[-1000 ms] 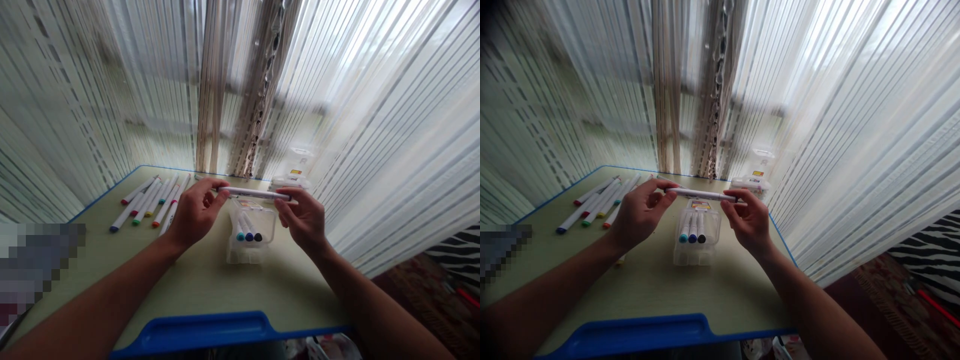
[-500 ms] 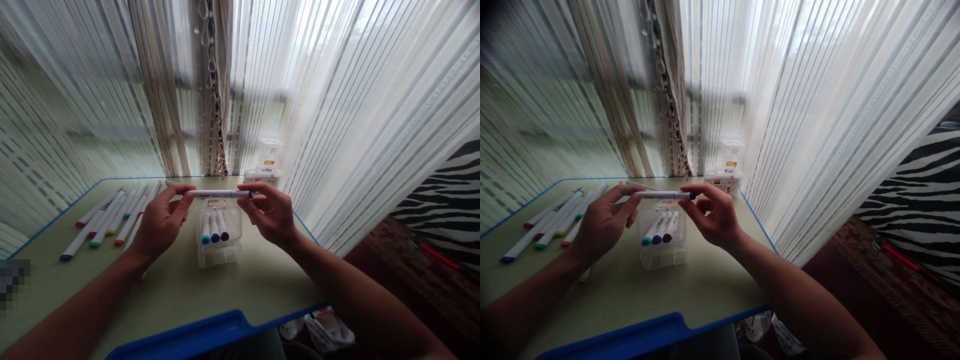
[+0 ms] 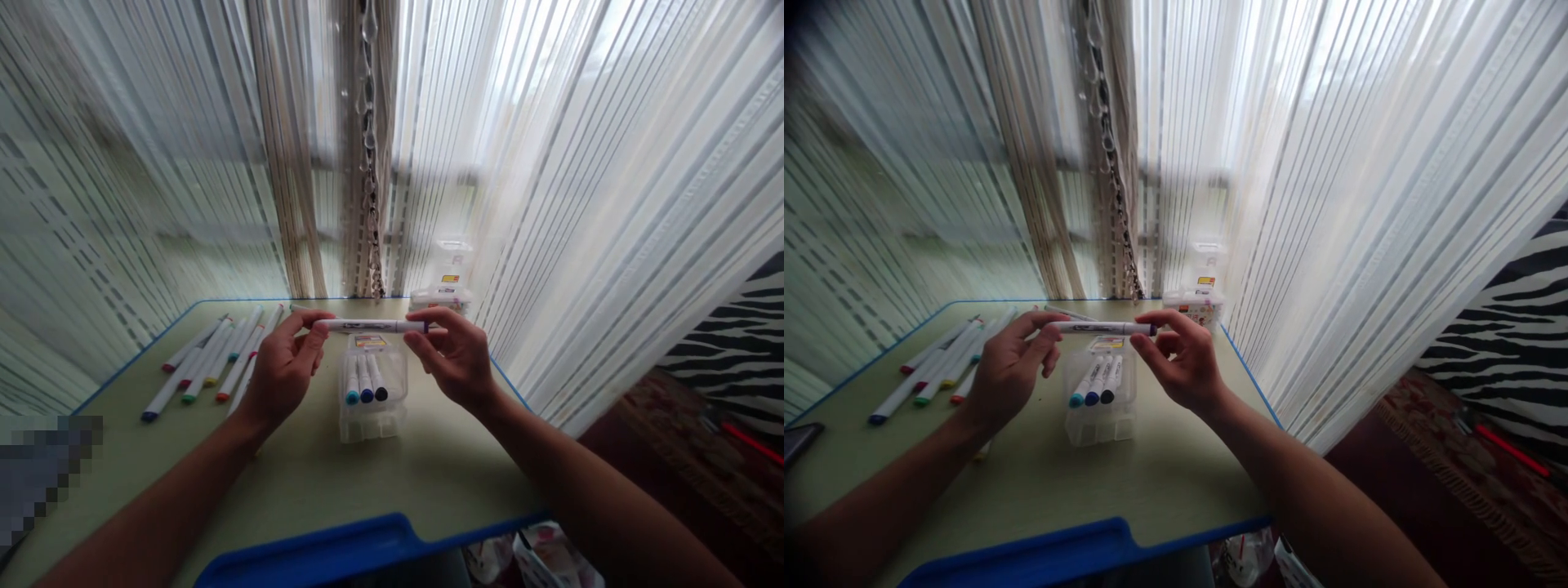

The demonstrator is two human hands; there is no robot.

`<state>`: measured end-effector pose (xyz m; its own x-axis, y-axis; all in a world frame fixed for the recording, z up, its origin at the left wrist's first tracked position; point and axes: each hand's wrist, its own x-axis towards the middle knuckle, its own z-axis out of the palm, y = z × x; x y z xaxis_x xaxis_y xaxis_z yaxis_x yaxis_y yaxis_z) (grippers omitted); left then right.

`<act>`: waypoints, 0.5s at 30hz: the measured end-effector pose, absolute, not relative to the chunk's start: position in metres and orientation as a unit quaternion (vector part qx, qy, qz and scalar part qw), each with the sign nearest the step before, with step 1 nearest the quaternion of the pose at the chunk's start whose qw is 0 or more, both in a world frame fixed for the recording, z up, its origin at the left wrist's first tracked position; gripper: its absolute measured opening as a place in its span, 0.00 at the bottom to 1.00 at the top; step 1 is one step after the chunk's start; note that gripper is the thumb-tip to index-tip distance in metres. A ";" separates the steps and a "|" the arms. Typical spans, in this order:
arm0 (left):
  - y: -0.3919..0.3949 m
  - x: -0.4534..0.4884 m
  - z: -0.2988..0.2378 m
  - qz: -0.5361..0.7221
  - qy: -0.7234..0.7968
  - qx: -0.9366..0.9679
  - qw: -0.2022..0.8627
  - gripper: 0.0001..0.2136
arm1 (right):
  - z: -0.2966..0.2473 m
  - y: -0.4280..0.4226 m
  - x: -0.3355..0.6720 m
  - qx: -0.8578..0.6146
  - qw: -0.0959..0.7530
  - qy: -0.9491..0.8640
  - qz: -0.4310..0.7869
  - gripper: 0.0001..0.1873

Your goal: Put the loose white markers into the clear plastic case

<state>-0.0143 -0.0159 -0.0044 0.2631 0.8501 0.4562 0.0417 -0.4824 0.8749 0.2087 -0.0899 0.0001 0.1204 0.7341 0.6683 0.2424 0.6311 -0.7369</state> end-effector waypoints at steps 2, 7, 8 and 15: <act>-0.018 -0.014 -0.002 0.516 0.321 0.686 0.400 0.14 | -0.001 -0.090 0.208 -0.383 0.643 -0.635 0.191 0.10; -0.019 -0.013 0.000 0.523 0.316 0.673 0.416 0.15 | -0.002 -0.092 0.207 -0.381 0.641 -0.644 0.170 0.09; -0.019 -0.013 0.000 0.525 0.313 0.671 0.419 0.15 | -0.002 -0.093 0.207 -0.381 0.638 -0.649 0.163 0.10; -0.017 -0.015 -0.005 0.540 0.282 0.656 0.445 0.16 | 0.004 -0.104 0.207 -0.394 0.610 -0.679 0.112 0.11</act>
<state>-0.0145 -0.0168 -0.0047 0.2569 0.8517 0.4568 -0.1108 -0.4436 0.8893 0.2070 -0.1039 0.0043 0.0534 0.6716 0.7390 0.3974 0.6646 -0.6327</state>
